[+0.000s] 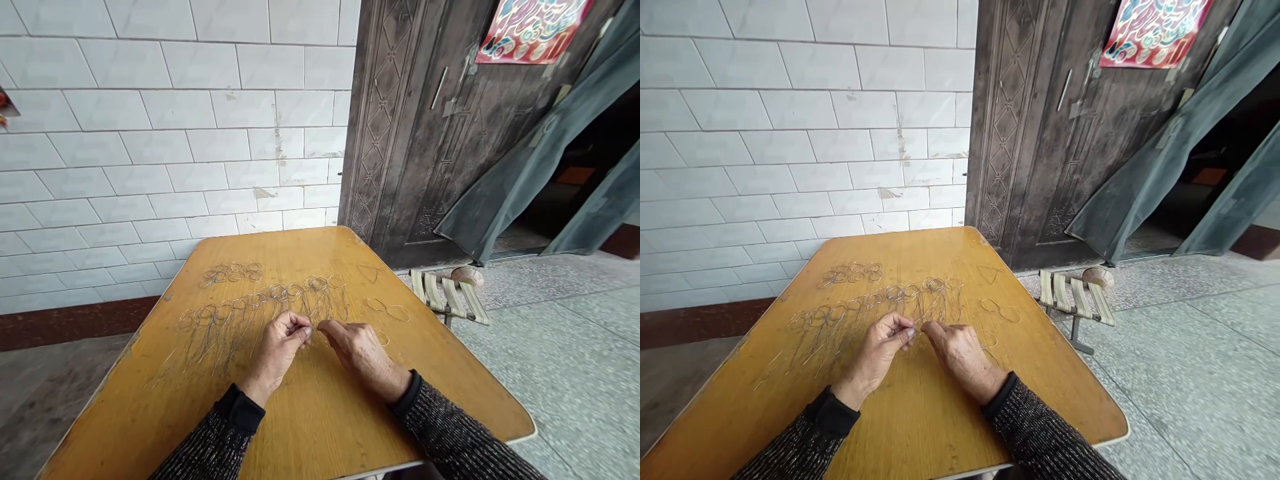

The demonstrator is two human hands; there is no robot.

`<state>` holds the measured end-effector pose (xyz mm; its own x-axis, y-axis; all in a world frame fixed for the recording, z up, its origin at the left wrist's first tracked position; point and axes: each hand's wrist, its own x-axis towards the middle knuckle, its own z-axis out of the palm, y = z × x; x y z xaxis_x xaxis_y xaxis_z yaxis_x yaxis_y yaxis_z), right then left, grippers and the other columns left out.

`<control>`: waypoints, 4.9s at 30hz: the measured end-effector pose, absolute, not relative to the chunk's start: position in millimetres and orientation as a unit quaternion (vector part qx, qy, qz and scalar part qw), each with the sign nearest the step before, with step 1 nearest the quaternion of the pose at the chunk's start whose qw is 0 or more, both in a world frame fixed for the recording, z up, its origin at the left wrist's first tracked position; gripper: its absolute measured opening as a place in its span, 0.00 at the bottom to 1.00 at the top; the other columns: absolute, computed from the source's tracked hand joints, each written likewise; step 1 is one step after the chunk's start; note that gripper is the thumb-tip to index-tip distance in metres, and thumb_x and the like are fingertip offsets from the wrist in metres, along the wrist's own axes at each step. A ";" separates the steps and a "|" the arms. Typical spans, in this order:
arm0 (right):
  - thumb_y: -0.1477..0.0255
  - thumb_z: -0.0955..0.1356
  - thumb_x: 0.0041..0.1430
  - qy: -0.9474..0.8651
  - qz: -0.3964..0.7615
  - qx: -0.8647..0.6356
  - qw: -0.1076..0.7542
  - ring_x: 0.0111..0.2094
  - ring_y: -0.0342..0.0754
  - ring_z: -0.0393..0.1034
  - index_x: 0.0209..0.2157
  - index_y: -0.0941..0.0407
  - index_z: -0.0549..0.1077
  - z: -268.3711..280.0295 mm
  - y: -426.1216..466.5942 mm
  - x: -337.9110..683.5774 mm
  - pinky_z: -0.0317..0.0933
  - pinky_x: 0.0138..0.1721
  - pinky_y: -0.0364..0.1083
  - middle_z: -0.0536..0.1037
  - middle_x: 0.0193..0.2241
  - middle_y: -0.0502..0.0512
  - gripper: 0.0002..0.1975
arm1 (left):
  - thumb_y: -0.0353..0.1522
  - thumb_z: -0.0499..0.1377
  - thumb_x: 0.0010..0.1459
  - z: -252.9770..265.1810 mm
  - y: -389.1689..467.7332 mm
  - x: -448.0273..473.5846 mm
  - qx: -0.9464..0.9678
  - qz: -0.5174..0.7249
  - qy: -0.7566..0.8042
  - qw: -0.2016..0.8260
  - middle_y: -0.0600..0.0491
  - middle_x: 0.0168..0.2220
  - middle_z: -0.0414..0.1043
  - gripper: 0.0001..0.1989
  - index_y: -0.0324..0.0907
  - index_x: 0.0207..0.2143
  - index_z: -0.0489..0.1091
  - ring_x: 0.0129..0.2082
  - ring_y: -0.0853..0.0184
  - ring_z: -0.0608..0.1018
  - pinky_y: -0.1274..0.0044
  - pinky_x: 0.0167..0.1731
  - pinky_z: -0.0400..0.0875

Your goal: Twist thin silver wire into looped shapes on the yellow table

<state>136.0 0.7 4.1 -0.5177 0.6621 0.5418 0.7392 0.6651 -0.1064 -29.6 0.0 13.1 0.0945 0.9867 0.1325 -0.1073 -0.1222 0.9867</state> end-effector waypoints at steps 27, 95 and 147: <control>0.69 0.56 0.64 -0.851 -0.108 -0.450 0.250 0.15 0.40 0.63 0.30 0.57 0.71 10.3 -1.7 141.7 0.40 0.20 0.42 0.74 0.16 0.52 0.16 | 0.30 0.65 0.39 15.0 7.2 -38.6 0.418 0.599 0.424 0.535 0.57 0.20 0.69 0.09 0.38 0.23 0.67 0.21 0.74 0.71 0.80 0.25 0.63; 0.62 0.70 0.48 -0.545 0.611 -0.309 0.485 0.16 0.36 0.63 0.27 0.58 0.70 16.3 14.5 116.5 0.56 0.20 0.39 0.72 0.20 0.47 0.13 | 0.31 0.57 0.49 25.4 -3.1 -36.3 0.524 0.515 0.446 0.511 0.54 0.29 0.67 0.16 0.37 0.43 0.68 0.25 0.73 0.67 0.77 0.29 0.63; 0.63 0.73 0.39 -0.436 0.596 -0.378 0.559 0.13 0.37 0.64 0.19 0.59 0.69 19.8 20.6 120.7 0.56 0.16 0.37 0.72 0.14 0.48 0.15 | 0.28 0.47 0.56 14.6 -20.8 -19.7 0.784 0.334 0.464 0.241 0.52 0.22 0.68 0.13 0.41 0.37 0.70 0.20 0.68 0.67 0.77 0.23 0.54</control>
<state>120.7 20.6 19.8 -0.0897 0.9953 0.0359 -0.3358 0.0037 -0.9419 -19.7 -20.8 14.6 0.3462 0.8891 0.2995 0.5676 -0.4527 0.6876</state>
